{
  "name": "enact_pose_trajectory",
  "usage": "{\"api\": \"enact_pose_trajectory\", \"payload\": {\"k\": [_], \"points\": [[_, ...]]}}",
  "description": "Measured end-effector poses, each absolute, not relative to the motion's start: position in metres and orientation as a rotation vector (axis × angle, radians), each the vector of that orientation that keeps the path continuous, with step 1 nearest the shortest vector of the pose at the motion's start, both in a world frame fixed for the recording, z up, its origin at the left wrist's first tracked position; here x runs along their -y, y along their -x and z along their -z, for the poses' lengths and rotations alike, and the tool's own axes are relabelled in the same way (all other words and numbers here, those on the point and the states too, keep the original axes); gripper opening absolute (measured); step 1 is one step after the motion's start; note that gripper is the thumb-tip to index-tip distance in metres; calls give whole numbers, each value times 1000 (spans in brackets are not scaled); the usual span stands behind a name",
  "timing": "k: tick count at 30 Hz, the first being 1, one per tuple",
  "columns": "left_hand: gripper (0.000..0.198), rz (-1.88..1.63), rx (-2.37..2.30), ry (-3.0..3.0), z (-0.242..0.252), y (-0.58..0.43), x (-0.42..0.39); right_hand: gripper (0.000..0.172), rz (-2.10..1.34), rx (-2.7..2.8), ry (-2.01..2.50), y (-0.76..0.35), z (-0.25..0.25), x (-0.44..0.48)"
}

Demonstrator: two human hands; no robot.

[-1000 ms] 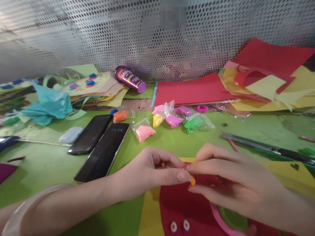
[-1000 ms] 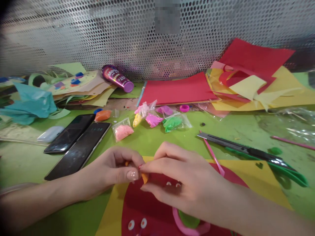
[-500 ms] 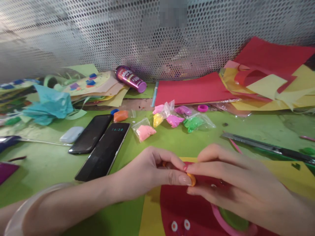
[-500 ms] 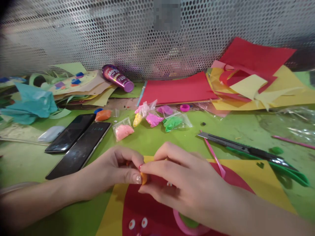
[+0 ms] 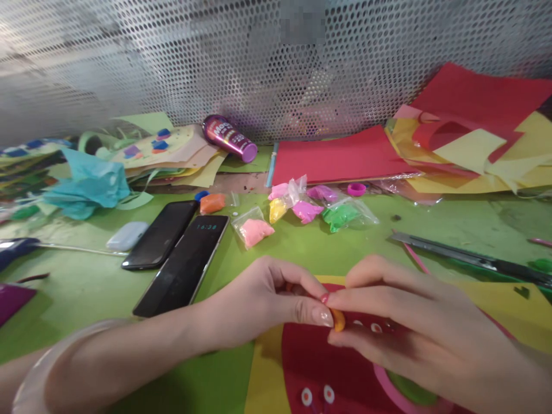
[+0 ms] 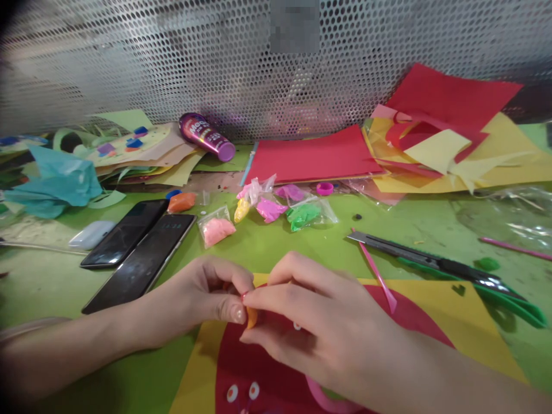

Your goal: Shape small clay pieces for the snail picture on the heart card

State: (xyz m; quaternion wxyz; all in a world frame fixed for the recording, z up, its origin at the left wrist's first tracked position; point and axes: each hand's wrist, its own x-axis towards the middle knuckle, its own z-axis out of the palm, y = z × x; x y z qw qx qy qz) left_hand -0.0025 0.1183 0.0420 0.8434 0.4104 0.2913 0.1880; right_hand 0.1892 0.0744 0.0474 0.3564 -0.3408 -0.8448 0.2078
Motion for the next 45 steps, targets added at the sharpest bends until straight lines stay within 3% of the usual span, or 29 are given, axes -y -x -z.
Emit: {"api": "enact_pose_trajectory", "payload": {"k": [24,45], "points": [[3,-453,-603,-869,-39,2,-116,10,-378,2188,972,-185,-42,-67],[13,-416,-680,-891,-41,4,-115,11,-403,2162,966,-187,-41,-68]]}}
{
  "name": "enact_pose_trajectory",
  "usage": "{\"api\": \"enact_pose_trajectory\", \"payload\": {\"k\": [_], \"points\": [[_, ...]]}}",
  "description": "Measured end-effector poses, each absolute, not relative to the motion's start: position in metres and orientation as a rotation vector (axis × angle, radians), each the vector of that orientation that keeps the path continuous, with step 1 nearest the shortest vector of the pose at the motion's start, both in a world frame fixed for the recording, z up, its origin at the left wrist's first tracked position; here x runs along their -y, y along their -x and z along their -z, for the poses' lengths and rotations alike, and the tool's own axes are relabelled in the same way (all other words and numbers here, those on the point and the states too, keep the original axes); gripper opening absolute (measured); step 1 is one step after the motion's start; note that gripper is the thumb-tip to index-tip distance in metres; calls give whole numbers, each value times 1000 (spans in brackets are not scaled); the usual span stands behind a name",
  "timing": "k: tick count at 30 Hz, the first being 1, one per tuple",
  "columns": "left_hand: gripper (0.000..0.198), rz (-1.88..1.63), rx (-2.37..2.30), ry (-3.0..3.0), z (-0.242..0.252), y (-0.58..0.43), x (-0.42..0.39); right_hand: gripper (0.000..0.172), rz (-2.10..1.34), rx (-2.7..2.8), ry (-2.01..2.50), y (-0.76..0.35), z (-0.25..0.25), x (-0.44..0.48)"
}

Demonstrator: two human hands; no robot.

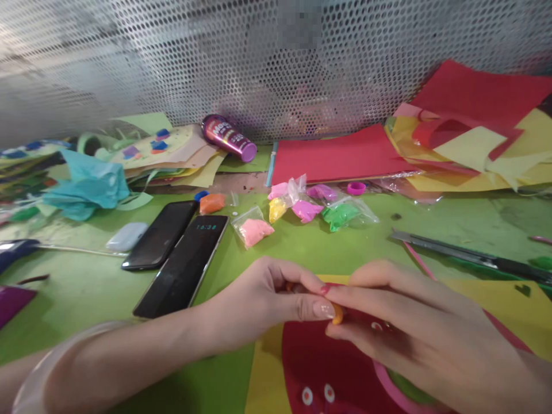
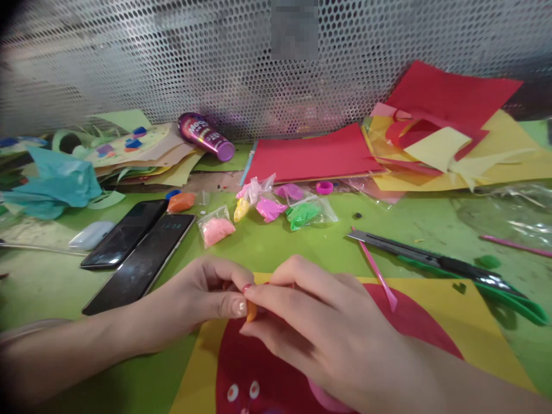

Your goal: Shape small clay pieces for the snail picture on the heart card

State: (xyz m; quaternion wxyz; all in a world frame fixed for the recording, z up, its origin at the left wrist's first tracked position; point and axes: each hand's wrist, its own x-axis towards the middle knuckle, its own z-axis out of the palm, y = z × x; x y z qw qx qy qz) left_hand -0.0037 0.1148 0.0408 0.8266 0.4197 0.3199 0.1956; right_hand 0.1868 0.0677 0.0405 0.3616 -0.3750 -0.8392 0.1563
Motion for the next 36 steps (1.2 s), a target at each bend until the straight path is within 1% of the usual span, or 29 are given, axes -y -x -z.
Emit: {"api": "enact_pose_trajectory", "payload": {"k": [6,24,28,33,36], "points": [[9,-417,-654,-881,-39,3,-117,10,-385,2171,951,-187,-42,-68],[11,-380,-674,-830,-40,3,-116,10,-419,2164,956,-186,-38,-65],[10,-383,-668,-848,-40,3,-117,9,-349,2169,945,-186,-39,-66],[11,-367,-675,-858,-40,3,-117,12,-341,2167,944,-187,-38,-66],[10,-363,-679,-861,-40,3,-117,12,-360,2154,941,-186,-37,-66]]}}
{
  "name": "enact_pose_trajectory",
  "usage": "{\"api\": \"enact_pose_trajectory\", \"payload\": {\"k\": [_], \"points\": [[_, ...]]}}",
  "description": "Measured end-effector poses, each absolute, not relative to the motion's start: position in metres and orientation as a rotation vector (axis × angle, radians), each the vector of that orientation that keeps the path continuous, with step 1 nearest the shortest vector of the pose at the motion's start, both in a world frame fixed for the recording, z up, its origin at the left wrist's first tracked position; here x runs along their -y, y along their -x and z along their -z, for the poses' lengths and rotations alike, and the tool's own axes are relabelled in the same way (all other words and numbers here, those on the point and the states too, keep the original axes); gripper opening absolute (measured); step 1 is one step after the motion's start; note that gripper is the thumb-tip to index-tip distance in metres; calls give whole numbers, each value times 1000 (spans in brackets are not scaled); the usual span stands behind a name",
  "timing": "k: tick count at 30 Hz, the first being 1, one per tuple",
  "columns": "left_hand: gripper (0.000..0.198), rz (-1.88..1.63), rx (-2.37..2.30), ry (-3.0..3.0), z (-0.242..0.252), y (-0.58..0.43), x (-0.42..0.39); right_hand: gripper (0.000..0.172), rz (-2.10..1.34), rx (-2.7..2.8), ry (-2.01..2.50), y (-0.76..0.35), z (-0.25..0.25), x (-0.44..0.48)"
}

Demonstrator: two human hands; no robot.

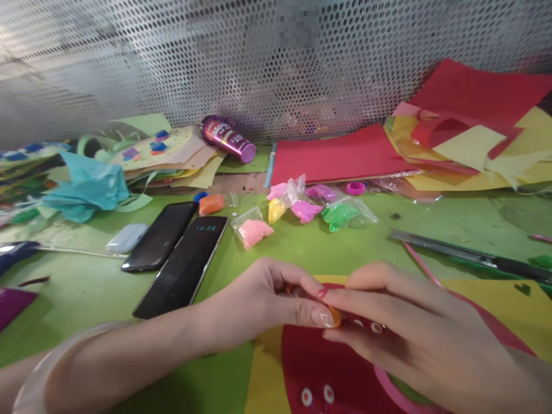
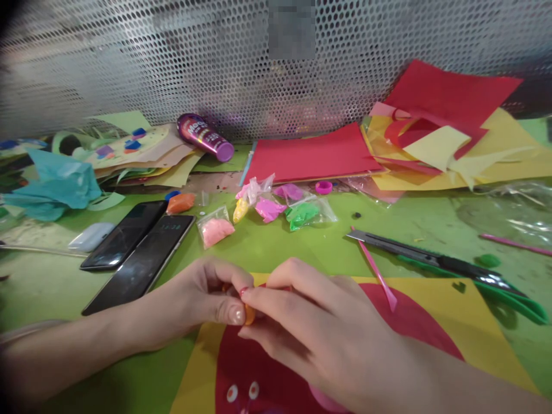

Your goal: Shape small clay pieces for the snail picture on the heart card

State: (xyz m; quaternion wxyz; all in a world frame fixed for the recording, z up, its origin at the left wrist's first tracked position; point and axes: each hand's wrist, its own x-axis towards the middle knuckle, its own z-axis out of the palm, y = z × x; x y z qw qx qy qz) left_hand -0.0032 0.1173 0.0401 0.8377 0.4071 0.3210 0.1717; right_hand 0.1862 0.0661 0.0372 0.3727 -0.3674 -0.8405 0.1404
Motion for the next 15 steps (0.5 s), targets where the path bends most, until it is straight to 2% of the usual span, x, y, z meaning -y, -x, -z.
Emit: {"api": "enact_pose_trajectory", "payload": {"k": [8,15], "points": [[8,-376,-667,-888,-39,4,-117,10,-323,2156,946,-185,-38,-68],[11,-452,-661,-785,-36,5,-115,25,-199,2162,1017,-184,-39,-65]]}}
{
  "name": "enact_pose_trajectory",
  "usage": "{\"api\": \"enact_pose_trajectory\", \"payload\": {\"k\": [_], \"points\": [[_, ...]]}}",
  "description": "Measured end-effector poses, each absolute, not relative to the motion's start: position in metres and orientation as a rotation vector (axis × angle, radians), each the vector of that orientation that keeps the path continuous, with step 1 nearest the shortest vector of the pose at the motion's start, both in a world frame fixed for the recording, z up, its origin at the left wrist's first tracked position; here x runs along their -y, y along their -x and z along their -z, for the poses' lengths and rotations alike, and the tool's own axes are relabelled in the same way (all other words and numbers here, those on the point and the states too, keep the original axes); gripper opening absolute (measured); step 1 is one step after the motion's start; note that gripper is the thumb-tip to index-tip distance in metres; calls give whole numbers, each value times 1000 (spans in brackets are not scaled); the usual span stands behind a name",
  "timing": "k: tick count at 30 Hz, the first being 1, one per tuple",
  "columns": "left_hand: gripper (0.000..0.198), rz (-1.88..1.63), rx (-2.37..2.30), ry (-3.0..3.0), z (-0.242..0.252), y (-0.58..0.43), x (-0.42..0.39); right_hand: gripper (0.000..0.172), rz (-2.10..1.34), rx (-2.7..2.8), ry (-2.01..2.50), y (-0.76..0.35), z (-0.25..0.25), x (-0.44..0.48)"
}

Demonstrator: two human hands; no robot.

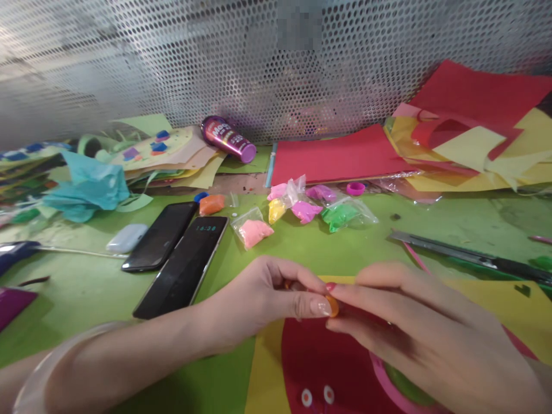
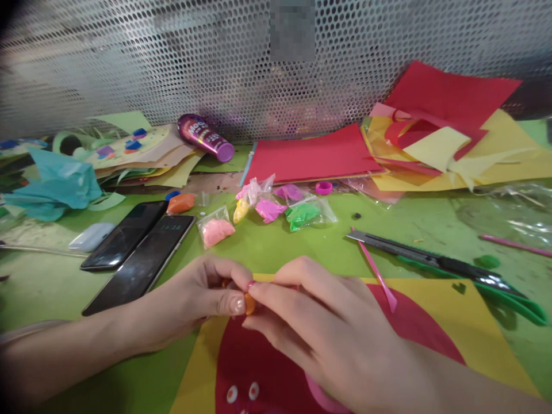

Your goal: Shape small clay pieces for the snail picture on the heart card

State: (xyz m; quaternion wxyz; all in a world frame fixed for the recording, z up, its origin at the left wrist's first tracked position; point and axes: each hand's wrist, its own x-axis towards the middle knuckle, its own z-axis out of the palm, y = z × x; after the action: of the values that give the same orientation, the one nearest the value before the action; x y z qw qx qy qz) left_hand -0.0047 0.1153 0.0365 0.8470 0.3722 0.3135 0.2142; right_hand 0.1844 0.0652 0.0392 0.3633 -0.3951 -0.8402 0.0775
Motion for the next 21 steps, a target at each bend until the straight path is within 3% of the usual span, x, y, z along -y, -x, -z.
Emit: {"api": "enact_pose_trajectory", "payload": {"k": [21], "points": [[6,-474,-622,-795,-33,4,-116,26,-188,2147,991,-187,-29,-65]]}}
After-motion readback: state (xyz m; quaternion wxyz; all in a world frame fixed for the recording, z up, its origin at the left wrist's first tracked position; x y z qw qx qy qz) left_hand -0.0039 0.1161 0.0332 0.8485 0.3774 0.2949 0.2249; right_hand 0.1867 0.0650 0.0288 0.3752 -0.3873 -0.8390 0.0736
